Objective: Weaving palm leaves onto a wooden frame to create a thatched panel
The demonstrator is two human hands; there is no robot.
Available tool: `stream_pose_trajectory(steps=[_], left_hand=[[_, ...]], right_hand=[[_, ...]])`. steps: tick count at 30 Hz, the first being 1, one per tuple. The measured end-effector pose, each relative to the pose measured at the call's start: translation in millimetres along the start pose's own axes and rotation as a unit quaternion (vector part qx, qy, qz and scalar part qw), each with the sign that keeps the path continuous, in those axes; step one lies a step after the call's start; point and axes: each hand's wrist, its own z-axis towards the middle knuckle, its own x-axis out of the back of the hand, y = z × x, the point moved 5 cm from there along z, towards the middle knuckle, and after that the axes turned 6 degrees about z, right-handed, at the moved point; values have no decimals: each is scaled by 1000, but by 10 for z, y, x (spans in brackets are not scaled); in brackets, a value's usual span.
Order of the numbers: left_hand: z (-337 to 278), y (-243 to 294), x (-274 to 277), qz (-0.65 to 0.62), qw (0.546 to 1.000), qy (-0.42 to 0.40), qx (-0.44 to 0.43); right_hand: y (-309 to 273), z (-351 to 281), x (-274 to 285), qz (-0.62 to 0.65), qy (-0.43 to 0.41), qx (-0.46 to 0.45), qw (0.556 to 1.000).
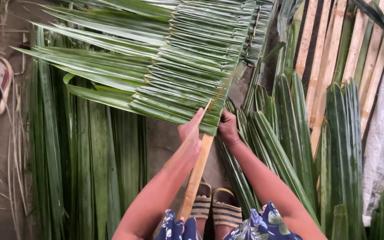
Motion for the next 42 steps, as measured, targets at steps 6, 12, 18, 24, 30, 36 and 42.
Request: stream_pose_trajectory(steps=[6, 12, 18, 24, 30, 36, 42], left_hand=[[-217, 138, 110, -9, 1000, 12, 12], [-65, 15, 91, 52, 997, 32, 38], [148, -176, 165, 32, 998, 52, 8], [162, -92, 46, 0, 999, 13, -39], [233, -231, 109, -86, 994, 9, -73], [29, 28, 29, -83, 995, 2, -58], [277, -317, 69, -23, 999, 20, -18]], right_hand=[[531, -189, 69, -131, -21, -169, 977], [986, -459, 332, -278, -33, -357, 891], [765, -221, 151, 116, 170, -535, 819], [1040, -261, 221, 140, 189, -525, 818], [939, -228, 90, 181, 151, -538, 810], [839, -211, 5, 234, 107, -552, 793], [712, -240, -90, 291, 59, -562, 772]])
